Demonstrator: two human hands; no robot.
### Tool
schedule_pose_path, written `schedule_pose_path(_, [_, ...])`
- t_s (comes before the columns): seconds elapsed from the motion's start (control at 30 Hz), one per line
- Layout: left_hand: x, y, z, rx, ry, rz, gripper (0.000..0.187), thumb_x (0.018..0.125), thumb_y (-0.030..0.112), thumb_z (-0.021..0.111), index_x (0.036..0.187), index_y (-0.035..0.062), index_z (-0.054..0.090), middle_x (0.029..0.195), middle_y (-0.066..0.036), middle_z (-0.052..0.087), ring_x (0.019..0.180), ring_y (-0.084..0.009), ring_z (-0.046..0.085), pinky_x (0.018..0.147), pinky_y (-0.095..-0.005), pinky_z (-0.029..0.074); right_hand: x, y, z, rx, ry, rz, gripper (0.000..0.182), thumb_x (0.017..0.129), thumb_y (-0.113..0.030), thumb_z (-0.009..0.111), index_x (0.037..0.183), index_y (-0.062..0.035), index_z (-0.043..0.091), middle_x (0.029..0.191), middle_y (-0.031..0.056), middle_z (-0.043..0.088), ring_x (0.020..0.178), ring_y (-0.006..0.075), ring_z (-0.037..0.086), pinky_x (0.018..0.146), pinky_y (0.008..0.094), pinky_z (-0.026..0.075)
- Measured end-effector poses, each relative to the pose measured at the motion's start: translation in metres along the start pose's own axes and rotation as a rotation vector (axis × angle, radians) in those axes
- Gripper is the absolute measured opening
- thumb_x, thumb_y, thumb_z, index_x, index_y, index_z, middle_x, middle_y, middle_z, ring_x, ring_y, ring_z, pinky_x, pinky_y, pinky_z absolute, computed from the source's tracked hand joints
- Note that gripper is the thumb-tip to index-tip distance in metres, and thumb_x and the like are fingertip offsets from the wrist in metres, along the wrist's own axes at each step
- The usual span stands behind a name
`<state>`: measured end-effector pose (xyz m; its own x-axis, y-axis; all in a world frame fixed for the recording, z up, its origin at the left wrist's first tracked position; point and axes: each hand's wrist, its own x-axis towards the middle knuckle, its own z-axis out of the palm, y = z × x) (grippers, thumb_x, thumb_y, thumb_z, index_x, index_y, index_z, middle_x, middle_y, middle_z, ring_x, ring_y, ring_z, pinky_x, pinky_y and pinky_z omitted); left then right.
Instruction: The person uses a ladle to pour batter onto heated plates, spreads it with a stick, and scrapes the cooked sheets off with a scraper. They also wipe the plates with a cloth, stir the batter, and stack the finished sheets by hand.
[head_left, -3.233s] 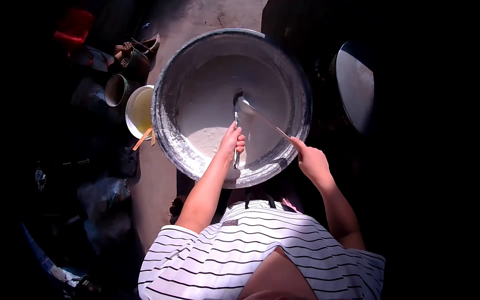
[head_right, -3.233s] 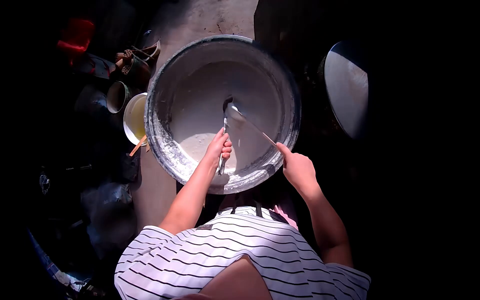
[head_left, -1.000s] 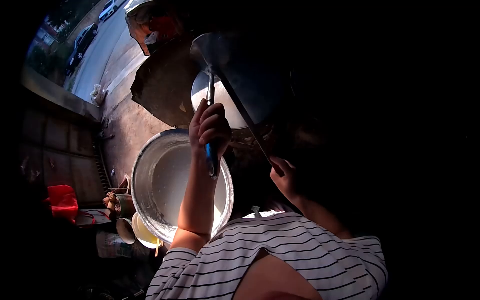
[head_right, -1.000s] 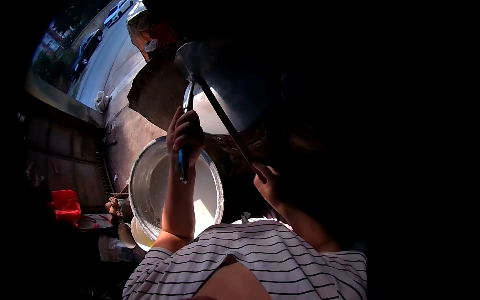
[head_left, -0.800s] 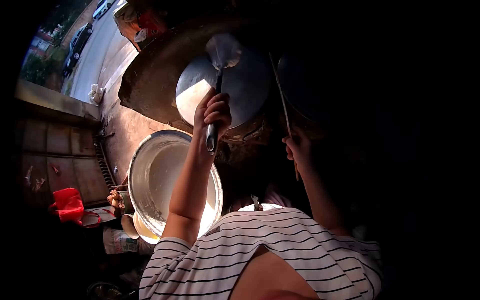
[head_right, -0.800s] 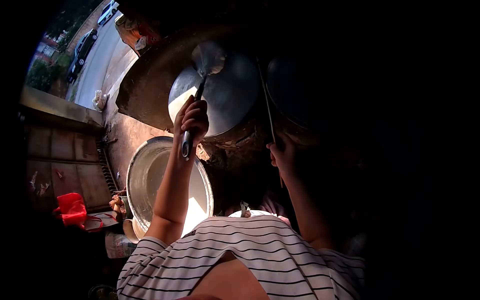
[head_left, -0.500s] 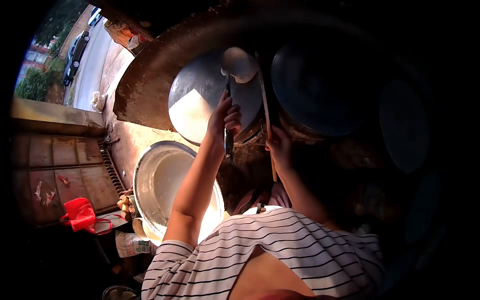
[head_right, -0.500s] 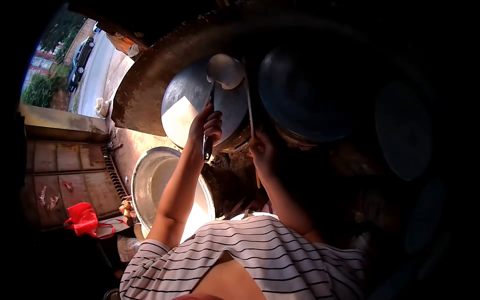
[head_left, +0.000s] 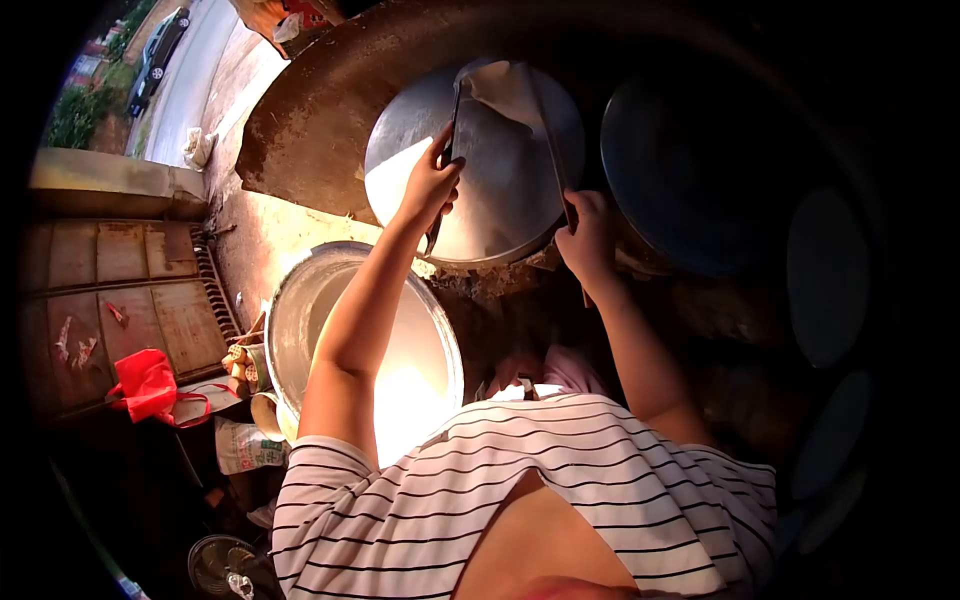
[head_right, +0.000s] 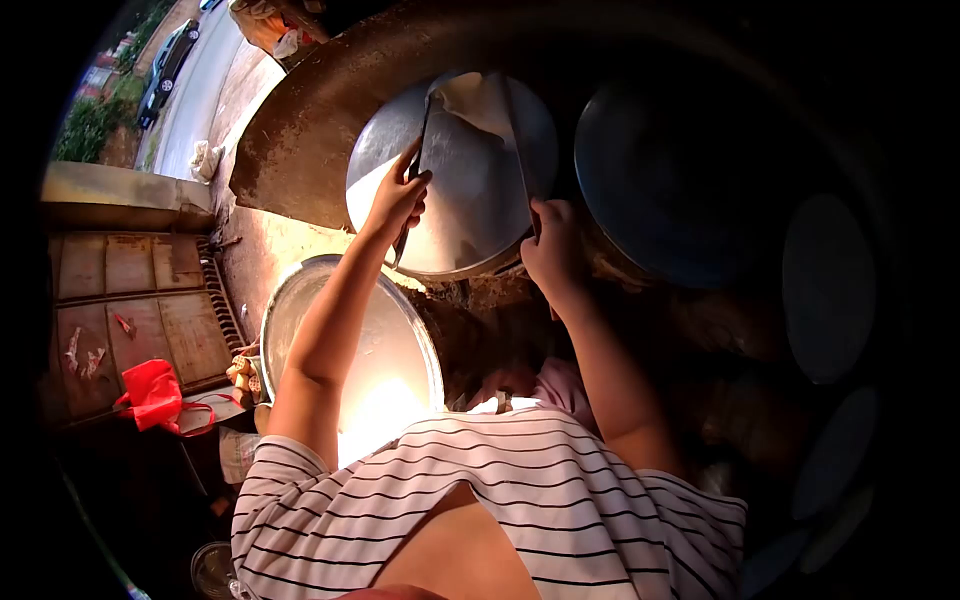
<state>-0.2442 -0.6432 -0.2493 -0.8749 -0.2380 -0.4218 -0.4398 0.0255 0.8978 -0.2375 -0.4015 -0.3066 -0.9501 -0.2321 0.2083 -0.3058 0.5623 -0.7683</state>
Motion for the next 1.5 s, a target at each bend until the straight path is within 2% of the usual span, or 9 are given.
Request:
schedule_pose_path(0.37, [0.028, -0.006, -0.03, 0.431, 0.178, 0.153, 0.06, 0.089, 0.011, 0.056, 0.143, 0.0274, 0.037, 0.066, -0.005, 0.054, 0.042, -0.0112, 0.042, 0.039, -0.0285, 0.037, 0.042, -0.005, 0.019, -0.182, 0.059, -0.098, 0.036, 0.07, 0.007, 0.058, 0.105, -0.0022, 0.061, 0.105, 0.014, 0.056, 0.101, 0.0335, 0.052, 0.089, 0.0394, 0.044])
schedule_pose_path(0.43, [0.03, -0.008, -0.046, 0.484, 0.187, 0.133, 0.06, 0.088, 0.009, 0.056, 0.143, 0.0277, 0.037, 0.1, -0.009, 0.067, 0.048, -0.0112, 0.045, 0.041, -0.0269, 0.039, 0.038, 0.02, 0.006, -0.112, 0.12, -0.089, 0.034, 0.07, 0.008, 0.058, 0.103, -0.0007, 0.061, 0.102, 0.0137, 0.057, 0.099, 0.032, 0.053, 0.088, 0.0399, 0.044])
schedule_pose_path(0.53, [0.019, -0.015, -0.063, 0.512, 0.212, 0.257, 0.061, 0.088, 0.009, 0.056, 0.143, 0.0284, 0.038, 0.089, -0.005, 0.064, 0.049, -0.0093, 0.044, 0.042, -0.0258, 0.04, 0.021, 0.012, 0.006, -0.134, 0.072, -0.086, 0.036, 0.068, 0.007, 0.059, 0.103, -0.0001, 0.062, 0.103, 0.0132, 0.058, 0.097, 0.0317, 0.056, 0.086, 0.0392, 0.046])
schedule_pose_path(0.67, [0.011, -0.016, -0.067, 0.415, 0.257, 0.124, 0.058, 0.088, 0.009, 0.057, 0.141, 0.0287, 0.042, 0.074, -0.004, 0.053, 0.048, -0.0094, 0.042, 0.043, -0.0259, 0.04, 0.054, -0.007, 0.022, -0.189, -0.002, -0.158, 0.038, 0.069, 0.006, 0.061, 0.105, -0.0023, 0.061, 0.108, 0.0132, 0.057, 0.102, 0.0316, 0.054, 0.088, 0.0399, 0.046])
schedule_pose_path(0.9, [-0.04, 0.028, -0.097, 0.086, 0.195, -0.044, 0.059, 0.093, 0.011, 0.055, 0.145, 0.03, 0.033, 0.057, 0.007, 0.033, 0.043, -0.0029, 0.029, 0.038, -0.0214, 0.023, 0.05, 0.017, -0.005, -0.016, -0.094, -0.073, 0.042, 0.072, 0.009, 0.058, 0.111, -0.0064, 0.059, 0.114, 0.0096, 0.056, 0.107, 0.027, 0.055, 0.083, 0.0353, 0.051])
schedule_pose_path(1.1, [-0.068, 0.032, -0.097, -0.142, 0.212, 0.008, 0.06, 0.094, 0.009, 0.052, 0.147, 0.0235, 0.028, 0.056, 0.007, 0.034, 0.042, -0.0023, 0.031, 0.037, -0.0193, 0.025, 0.047, 0.0, 0.011, 0.131, -0.103, 0.037, 0.041, 0.072, 0.008, 0.057, 0.11, -0.006, 0.06, 0.11, 0.0094, 0.056, 0.102, 0.0251, 0.056, 0.08, 0.0322, 0.051])
schedule_pose_path(1.27, [-0.103, 0.037, -0.097, -0.306, 0.167, 0.031, 0.063, 0.095, 0.011, 0.051, 0.149, 0.023, 0.022, 0.055, 0.007, 0.03, 0.041, -0.0021, 0.028, 0.037, -0.0188, 0.024, 0.067, -0.039, 0.065, -0.152, -0.052, -0.189, 0.037, 0.068, 0.005, 0.056, 0.105, -0.0013, 0.058, 0.107, 0.015, 0.056, 0.101, 0.0337, 0.053, 0.089, 0.0409, 0.044])
schedule_pose_path(1.43, [-0.134, 0.03, -0.086, -0.497, 0.075, 0.087, 0.062, 0.096, 0.014, 0.051, 0.149, 0.0255, 0.022, 0.056, 0.008, 0.026, 0.04, -0.0019, 0.025, 0.035, -0.0181, 0.02, 0.078, 0.009, 0.023, -0.178, 0.074, -0.198, 0.033, 0.067, 0.008, 0.053, 0.097, -0.0015, 0.062, 0.102, 0.015, 0.057, 0.1, 0.0336, 0.054, 0.085, 0.0423, 0.045])
schedule_pose_path(1.5, [-0.143, 0.023, -0.079, -0.555, 0.066, 0.098, 0.061, 0.096, 0.014, 0.05, 0.148, 0.0268, 0.022, 0.056, 0.008, 0.026, 0.04, -0.0018, 0.024, 0.035, -0.0175, 0.019, 0.076, 0.009, 0.015, -0.163, -0.028, -0.178, 0.032, 0.068, 0.009, 0.054, 0.097, -0.0011, 0.062, 0.099, 0.0151, 0.058, 0.097, 0.0345, 0.054, 0.084, 0.0421, 0.046])
